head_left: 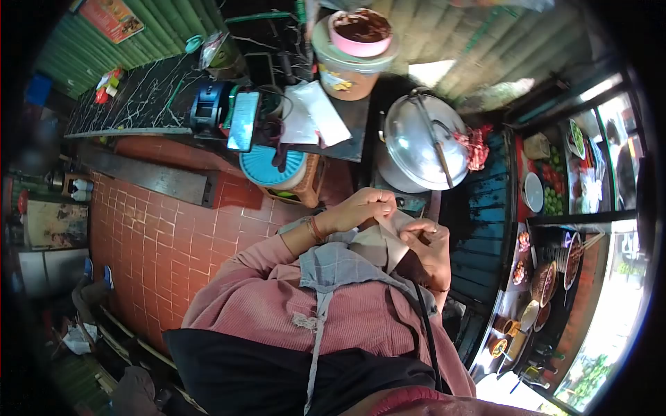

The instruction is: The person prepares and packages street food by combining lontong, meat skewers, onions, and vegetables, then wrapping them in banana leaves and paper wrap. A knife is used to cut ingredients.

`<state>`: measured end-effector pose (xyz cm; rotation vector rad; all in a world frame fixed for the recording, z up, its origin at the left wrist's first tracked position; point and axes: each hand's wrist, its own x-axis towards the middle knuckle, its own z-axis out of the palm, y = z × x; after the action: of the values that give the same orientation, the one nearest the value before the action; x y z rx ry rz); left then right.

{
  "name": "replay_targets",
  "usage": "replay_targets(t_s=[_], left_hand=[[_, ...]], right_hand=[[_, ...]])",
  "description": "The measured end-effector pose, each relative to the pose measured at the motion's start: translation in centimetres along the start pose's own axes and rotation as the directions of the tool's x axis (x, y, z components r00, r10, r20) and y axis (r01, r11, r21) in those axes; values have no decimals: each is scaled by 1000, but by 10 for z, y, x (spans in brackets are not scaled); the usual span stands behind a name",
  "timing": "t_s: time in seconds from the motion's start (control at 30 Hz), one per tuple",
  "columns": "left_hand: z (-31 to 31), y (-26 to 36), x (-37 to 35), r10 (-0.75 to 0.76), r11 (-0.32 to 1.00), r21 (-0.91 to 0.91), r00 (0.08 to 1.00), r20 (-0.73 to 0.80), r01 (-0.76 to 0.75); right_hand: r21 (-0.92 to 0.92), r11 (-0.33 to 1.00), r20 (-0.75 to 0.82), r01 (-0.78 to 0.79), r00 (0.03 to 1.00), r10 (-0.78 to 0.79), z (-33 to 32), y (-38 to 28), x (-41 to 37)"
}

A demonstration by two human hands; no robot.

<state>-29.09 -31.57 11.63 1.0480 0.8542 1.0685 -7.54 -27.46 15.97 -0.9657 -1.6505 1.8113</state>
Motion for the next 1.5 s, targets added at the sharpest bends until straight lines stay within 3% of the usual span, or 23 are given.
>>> replay_targets(t_s=[0.03,0.1,0.17,0.23,0.3,0.37,0.43,0.47,0.5,0.57,0.63,0.7,0.77,0.83,0.9,0.97,1.03,1.1,1.17,1.23,1.3,1.4,1.5], left_hand=[[-9,4,-10,2,1000,-7,1000,-11,-2],[-21,16,-31,157,948,303,972,-177,-98],[-34,23,-49,191,950,295,937,-291,-102],[-44,32,-65,-6,974,-213,933,-360,-75],[-64,19,-83,-9,985,-167,946,-325,-48],[-70,15,-98,-176,948,-316,888,-424,36],[-71,18,-110,-158,946,-324,876,-456,2],[-70,24,-115,-182,925,-379,838,-514,-32],[-69,27,-121,-209,901,-429,798,-566,-68],[-70,23,-133,-229,904,-423,764,-603,-64],[-72,22,-147,-296,854,-497,641,-709,-156],[-72,18,-155,-295,837,-501,590,-752,-220],[-76,10,-164,-271,846,-430,438,-857,-316],[-81,6,-169,-230,854,-377,391,-891,-358],[-84,3,-177,-195,852,-326,329,-924,-409],[-92,4,-187,-189,902,-237,163,-968,-360],[-94,19,-188,-200,892,-246,158,-967,-378],[-99,24,-189,-145,920,-157,62,-988,-360],[-108,28,-186,-130,923,-158,104,-986,-351],[-112,34,-182,20,959,-42,213,-977,-279],[-117,34,-176,46,973,3,181,-982,-229],[-119,32,-173,114,985,65,313,-943,-163],[-121,34,-153,139,974,42,441,-887,-222]], right_hand=[[-1,1000,44,-11,999,11,16,-4,13],[15,1000,130,-15,991,13,35,-7,35],[32,999,214,-2,977,-5,54,-18,59],[187,971,355,-146,932,72,71,-37,76],[104,981,431,-166,896,106,74,-30,110],[139,977,661,-164,750,32,77,-13,161],[-8,979,438,-205,879,188,113,-1,218],[-169,980,405,105,914,-28,133,17,252],[-325,861,404,392,880,-248,154,38,284],[-381,718,397,582,804,-441,200,65,332],[-721,375,425,583,799,-426,245,69,351],[-803,205,427,560,780,-457,281,91,379],[-783,99,492,615,708,-506,298,116,397],[-820,-143,568,553,762,-312,304,99,390],[-801,-36,569,597,742,-355,302,101,399],[-760,60,573,647,711,-408,303,100,405],[-772,301,507,560,828,-241,299,80,397],[-775,346,456,529,847,-274,295,67,395],[-421,840,333,344,919,-209,291,85,410],[-333,825,313,456,879,-360,283,93,411],[-307,869,220,389,917,-333,275,87,411],[20,988,174,154,973,-155,248,64,395],[104,984,246,146,954,-168,219,47,361]])
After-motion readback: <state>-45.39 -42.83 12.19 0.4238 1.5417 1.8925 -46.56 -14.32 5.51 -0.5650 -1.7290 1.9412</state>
